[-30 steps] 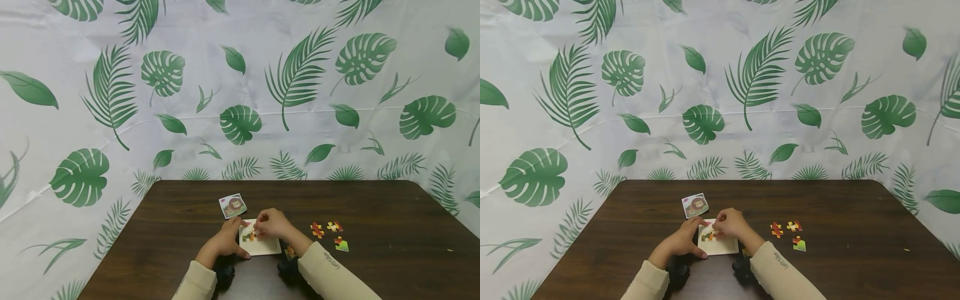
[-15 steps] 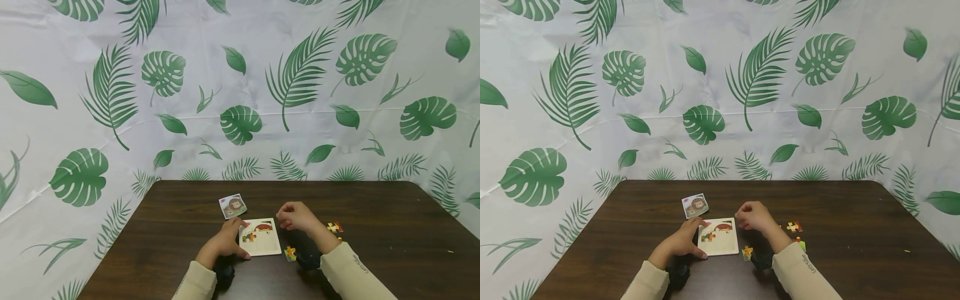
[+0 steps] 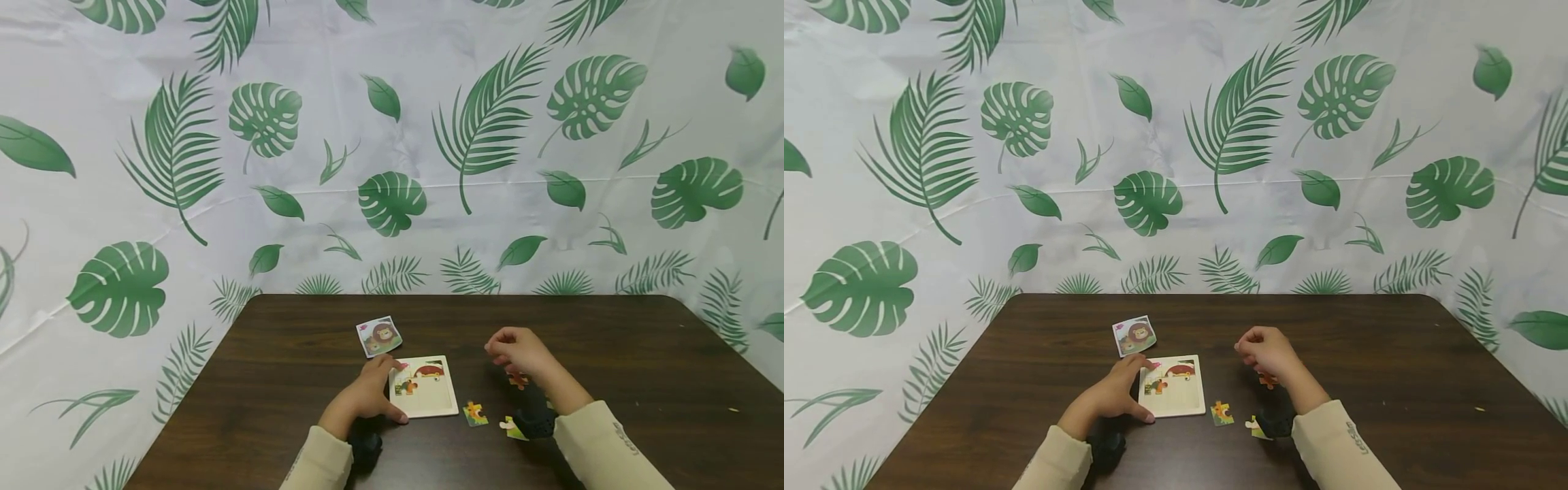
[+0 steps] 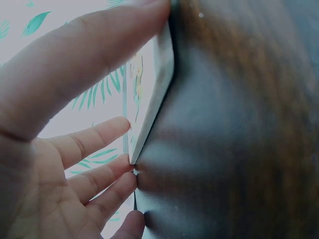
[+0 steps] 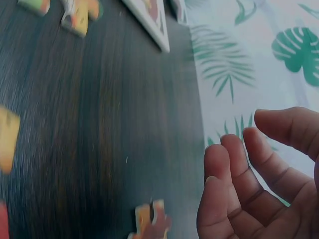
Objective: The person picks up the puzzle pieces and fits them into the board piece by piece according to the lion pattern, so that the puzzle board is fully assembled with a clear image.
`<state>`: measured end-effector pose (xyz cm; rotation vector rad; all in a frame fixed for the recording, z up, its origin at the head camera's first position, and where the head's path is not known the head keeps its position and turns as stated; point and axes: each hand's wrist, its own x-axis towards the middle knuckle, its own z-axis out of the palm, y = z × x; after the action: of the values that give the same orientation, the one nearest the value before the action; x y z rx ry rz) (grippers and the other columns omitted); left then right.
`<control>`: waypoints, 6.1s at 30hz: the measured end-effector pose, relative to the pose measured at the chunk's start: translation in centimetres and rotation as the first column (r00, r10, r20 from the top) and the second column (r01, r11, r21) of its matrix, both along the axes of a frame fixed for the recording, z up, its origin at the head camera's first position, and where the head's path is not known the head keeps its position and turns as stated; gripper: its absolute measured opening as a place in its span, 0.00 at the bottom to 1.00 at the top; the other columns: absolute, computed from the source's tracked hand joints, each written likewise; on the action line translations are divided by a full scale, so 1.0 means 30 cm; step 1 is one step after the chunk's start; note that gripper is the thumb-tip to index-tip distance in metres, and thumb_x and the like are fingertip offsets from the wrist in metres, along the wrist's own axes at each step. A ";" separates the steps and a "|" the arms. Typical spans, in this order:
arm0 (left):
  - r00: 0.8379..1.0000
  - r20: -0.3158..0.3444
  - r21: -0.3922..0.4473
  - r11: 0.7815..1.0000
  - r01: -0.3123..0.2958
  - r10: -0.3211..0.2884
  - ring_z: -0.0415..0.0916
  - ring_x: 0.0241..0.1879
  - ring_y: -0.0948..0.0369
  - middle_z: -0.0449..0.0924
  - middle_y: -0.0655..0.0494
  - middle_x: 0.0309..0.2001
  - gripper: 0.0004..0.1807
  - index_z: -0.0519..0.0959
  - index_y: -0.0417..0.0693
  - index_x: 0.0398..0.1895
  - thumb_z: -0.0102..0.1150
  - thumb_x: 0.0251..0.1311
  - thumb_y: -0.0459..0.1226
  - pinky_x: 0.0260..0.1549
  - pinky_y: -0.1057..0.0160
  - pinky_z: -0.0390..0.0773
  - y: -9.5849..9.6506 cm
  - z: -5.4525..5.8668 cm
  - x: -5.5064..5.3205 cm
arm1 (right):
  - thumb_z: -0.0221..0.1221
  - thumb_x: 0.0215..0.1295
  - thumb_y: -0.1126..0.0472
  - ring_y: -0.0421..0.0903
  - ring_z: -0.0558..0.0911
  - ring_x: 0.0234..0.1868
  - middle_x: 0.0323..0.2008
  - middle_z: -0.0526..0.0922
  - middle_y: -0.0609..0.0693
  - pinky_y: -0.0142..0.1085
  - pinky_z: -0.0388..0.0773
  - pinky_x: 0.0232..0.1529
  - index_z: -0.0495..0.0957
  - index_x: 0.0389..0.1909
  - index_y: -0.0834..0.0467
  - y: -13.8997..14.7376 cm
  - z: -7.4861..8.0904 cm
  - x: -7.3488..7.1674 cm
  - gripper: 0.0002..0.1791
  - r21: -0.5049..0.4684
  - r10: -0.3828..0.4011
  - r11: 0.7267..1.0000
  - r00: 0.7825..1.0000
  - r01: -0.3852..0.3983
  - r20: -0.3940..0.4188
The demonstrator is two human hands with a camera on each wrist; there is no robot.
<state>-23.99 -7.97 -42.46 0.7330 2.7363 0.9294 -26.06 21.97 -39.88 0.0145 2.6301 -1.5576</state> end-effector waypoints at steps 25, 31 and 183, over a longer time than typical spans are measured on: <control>1.000 0.001 0.001 1.000 0.005 -0.005 0.54 0.60 0.45 0.59 0.44 0.59 0.43 0.66 0.39 0.54 0.78 0.32 0.41 0.56 0.45 0.60 -0.001 0.009 0.008 | 0.71 0.34 0.71 0.49 0.72 0.33 0.34 0.76 0.54 0.40 0.72 0.32 0.76 0.37 0.64 0.125 -0.034 0.005 0.23 0.272 0.130 0.954 0.991 -0.128 0.010; 1.000 0.007 0.003 1.000 -0.001 0.001 0.54 0.60 0.45 0.58 0.43 0.60 0.43 0.66 0.39 0.54 0.79 0.32 0.41 0.56 0.45 0.60 -0.002 0.006 0.007 | 0.72 0.31 0.72 0.50 0.71 0.34 0.35 0.75 0.54 0.42 0.71 0.34 0.76 0.37 0.63 0.118 -0.024 0.007 0.25 0.333 0.179 0.927 0.984 -0.174 0.016; 1.000 -0.009 0.010 1.000 0.010 -0.010 0.58 0.56 0.47 0.62 0.46 0.54 0.41 0.67 0.39 0.52 0.78 0.32 0.42 0.55 0.47 0.61 -0.002 0.011 0.006 | 0.64 0.45 0.75 0.38 0.73 0.23 0.21 0.77 0.46 0.31 0.71 0.24 0.82 0.28 0.61 -0.349 -0.082 -0.009 0.09 0.317 0.393 0.897 0.884 -0.307 -0.255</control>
<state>-23.80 -8.02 -42.13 0.7529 2.7350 0.9411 -26.34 11.51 -42.35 -0.7134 2.8408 -1.1528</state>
